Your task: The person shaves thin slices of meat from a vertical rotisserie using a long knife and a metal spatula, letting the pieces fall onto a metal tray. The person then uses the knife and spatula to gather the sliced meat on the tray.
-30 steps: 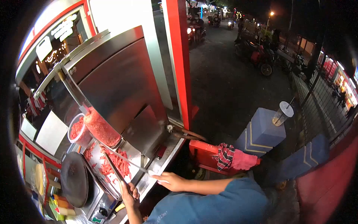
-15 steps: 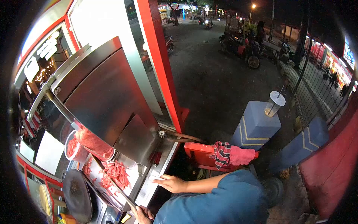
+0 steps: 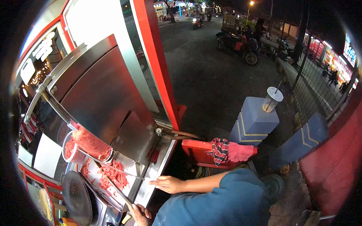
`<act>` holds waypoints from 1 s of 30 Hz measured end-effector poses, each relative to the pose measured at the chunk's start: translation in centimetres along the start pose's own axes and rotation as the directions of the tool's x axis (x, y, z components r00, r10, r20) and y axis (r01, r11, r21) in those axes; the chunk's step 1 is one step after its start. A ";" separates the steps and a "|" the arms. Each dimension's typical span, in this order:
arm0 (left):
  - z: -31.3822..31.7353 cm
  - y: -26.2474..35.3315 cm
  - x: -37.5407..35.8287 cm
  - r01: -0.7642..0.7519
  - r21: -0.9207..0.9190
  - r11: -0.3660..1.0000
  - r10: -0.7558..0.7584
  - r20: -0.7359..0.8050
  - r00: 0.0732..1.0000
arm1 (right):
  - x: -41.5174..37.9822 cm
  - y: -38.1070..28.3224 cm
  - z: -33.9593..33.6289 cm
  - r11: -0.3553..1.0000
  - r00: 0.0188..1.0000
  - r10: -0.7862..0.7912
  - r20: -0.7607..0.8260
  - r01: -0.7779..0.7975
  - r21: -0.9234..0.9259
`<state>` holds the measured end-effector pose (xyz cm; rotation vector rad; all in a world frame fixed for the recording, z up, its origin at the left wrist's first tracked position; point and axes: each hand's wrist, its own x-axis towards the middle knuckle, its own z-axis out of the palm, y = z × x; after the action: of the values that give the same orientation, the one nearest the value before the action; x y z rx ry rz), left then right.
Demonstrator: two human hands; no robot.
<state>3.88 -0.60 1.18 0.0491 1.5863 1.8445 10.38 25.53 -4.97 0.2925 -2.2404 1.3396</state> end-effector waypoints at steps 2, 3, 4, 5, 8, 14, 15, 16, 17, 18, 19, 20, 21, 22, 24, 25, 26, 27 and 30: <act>-0.3 -0.3 -0.7 0.028 -0.062 0.998 -0.028 0.005 1.000 | 2.4 -0.9 -0.5 0.998 0.994 0.054 0.093 -0.051 -0.032; -0.4 0.0 -1.3 0.054 -0.111 0.992 -0.054 0.000 0.999 | 4.1 -1.0 0.3 0.998 0.997 0.008 0.071 -0.013 0.064; -0.4 0.0 -1.5 0.075 -0.162 0.984 -0.077 -0.003 0.997 | 5.7 -1.2 0.9 0.987 0.998 -0.039 0.046 0.031 0.157; -2.1 -1.4 -1.2 0.068 -0.242 0.968 -0.067 0.013 0.998 | 6.5 -1.8 1.2 0.977 0.997 -0.027 0.078 0.010 0.211; -5.3 -0.5 -1.0 0.211 -0.642 0.737 0.019 0.332 0.943 | 6.8 -4.9 0.6 0.861 0.910 0.201 0.364 -0.341 0.377; -11.8 -0.9 -0.6 0.479 -0.572 0.666 0.043 0.671 0.741 | 4.2 -3.6 2.7 0.885 0.915 0.163 0.369 -0.301 0.355; -12.4 -1.0 -0.3 0.455 -0.526 0.719 0.103 0.727 0.678 | 4.6 -4.6 2.3 0.845 0.853 0.296 0.431 -0.444 0.299; -13.2 -1.3 -0.5 0.424 -0.484 0.765 0.155 0.778 0.608 | 5.6 -6.0 1.7 0.802 0.802 0.400 0.443 -0.541 0.254; -14.2 -1.9 -1.4 0.469 -0.518 0.716 0.087 0.732 0.675 | 5.3 -3.9 3.6 0.930 0.943 0.216 0.253 -0.277 0.241; -14.5 -1.5 -1.9 0.482 -0.502 0.718 0.079 0.747 0.660 | 5.7 -3.4 4.5 0.986 0.998 -0.015 0.064 0.004 0.168; -14.6 -1.0 -2.2 0.495 -0.484 0.722 0.071 0.763 0.642 | 5.6 -2.9 4.8 0.991 0.989 0.077 0.128 -0.090 0.100; -14.9 -0.6 -2.4 0.508 -0.465 0.726 0.063 0.779 0.623 | 5.4 -2.6 5.2 0.991 0.989 0.080 0.126 -0.093 0.095; -15.8 -1.1 -2.0 0.495 -0.451 0.743 0.069 0.787 0.613 | 5.4 -3.2 5.1 0.991 0.989 0.084 0.124 -0.096 0.089; -16.9 -2.0 -1.5 0.484 -0.435 0.759 0.072 0.795 0.602 | 5.3 -3.7 5.3 0.991 0.989 0.091 0.120 -0.101 0.083; -17.6 -1.9 -1.6 0.507 -0.440 0.741 0.084 0.810 0.581 | 4.6 -4.1 6.5 0.990 0.997 0.023 0.076 -0.033 0.136; -16.8 -1.0 -2.0 0.538 -0.462 0.704 0.096 0.814 0.573 | 4.1 -4.7 6.7 0.986 0.995 0.023 0.097 -0.039 0.162; -15.9 -0.2 -2.8 0.569 -0.484 0.665 0.108 0.816 0.568 | 3.6 -5.4 6.9 0.981 0.993 0.023 0.118 -0.045 0.188; -15.3 0.0 -3.9 0.511 -0.588 0.627 0.075 0.698 0.712 | 3.6 -6.5 6.8 0.958 0.972 0.116 0.205 -0.164 0.237; -14.7 1.1 -4.3 0.583 -0.611 0.535 0.103 0.732 0.673 | 3.2 -7.7 7.6 0.892 0.900 0.276 0.337 -0.370 0.259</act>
<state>-0.03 -15.42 0.13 0.0691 0.0732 1.8005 8.58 15.42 -0.33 0.2430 -2.3821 1.9604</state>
